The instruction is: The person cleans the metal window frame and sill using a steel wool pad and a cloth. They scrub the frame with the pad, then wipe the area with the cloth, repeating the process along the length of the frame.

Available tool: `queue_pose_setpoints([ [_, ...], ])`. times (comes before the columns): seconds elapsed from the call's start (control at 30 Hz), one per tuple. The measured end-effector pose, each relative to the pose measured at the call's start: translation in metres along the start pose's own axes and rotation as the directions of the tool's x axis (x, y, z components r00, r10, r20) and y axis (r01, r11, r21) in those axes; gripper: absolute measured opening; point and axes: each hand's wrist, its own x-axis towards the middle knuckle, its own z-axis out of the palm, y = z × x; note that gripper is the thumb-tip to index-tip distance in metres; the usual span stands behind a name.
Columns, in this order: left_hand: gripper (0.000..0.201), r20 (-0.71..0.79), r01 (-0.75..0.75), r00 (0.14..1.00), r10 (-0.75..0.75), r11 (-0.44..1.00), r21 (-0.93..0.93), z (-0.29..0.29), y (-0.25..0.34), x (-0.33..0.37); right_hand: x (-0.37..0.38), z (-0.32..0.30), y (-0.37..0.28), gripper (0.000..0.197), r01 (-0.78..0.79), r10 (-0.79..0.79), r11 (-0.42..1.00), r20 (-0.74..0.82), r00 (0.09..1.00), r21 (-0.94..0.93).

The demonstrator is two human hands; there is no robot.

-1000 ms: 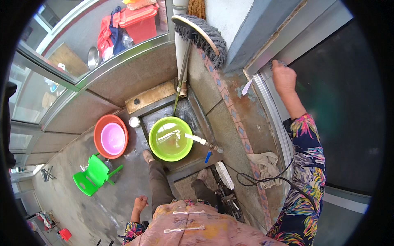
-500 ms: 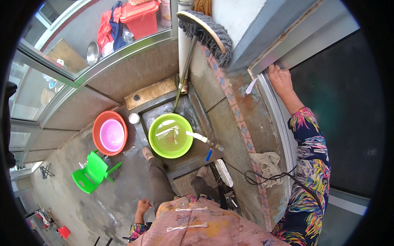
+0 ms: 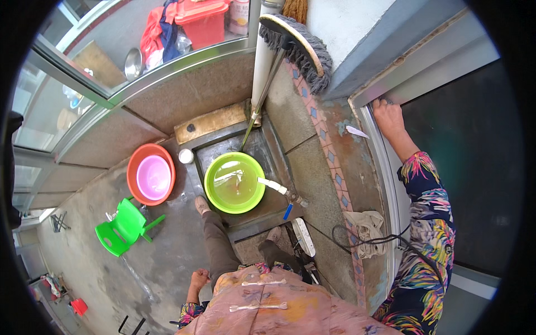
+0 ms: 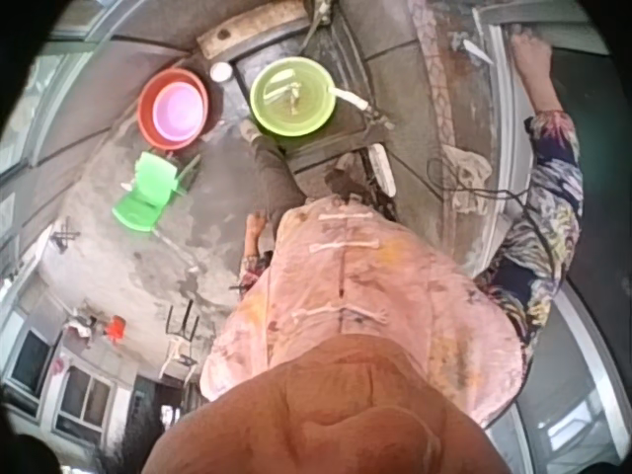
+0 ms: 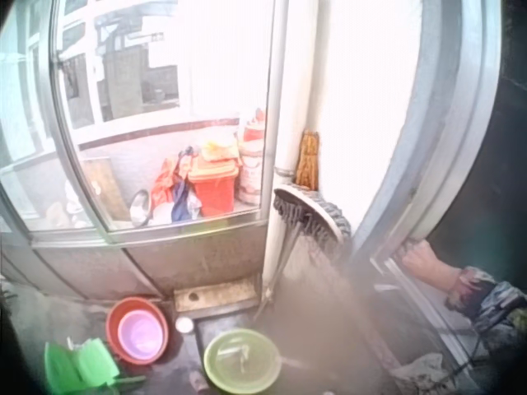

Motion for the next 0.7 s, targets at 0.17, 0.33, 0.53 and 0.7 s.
queue_pose_setpoints([
  [0.17, 0.022, -0.024, -0.062, 0.998, 0.064, 0.995, 0.084, -0.015, -0.005, 0.009, 0.003, 0.014, -0.028, 0.009, -0.061, 0.061, 0.998, -0.051, 0.997, -0.006],
  [0.33, 0.023, -0.063, 0.003, 0.998, -0.009, 0.996, -0.094, -0.012, 0.009, 0.024, -0.010, 0.005, -0.010, 0.007, 0.001, -0.016, 0.997, 0.192, 0.981, 0.078],
  [0.53, 0.026, -0.023, -0.001, 1.000, 0.002, 1.000, 0.031, 0.002, 0.020, 0.016, 0.009, 0.000, -0.009, 0.009, -0.075, 0.077, 0.997, -0.050, 0.996, 0.030],
  [0.7, 0.028, -0.099, -0.097, 0.991, 0.090, 0.993, -0.070, -0.013, 0.015, 0.016, 0.009, 0.009, -0.034, 0.006, -0.092, 0.097, 0.991, -0.053, 0.994, 0.101],
])
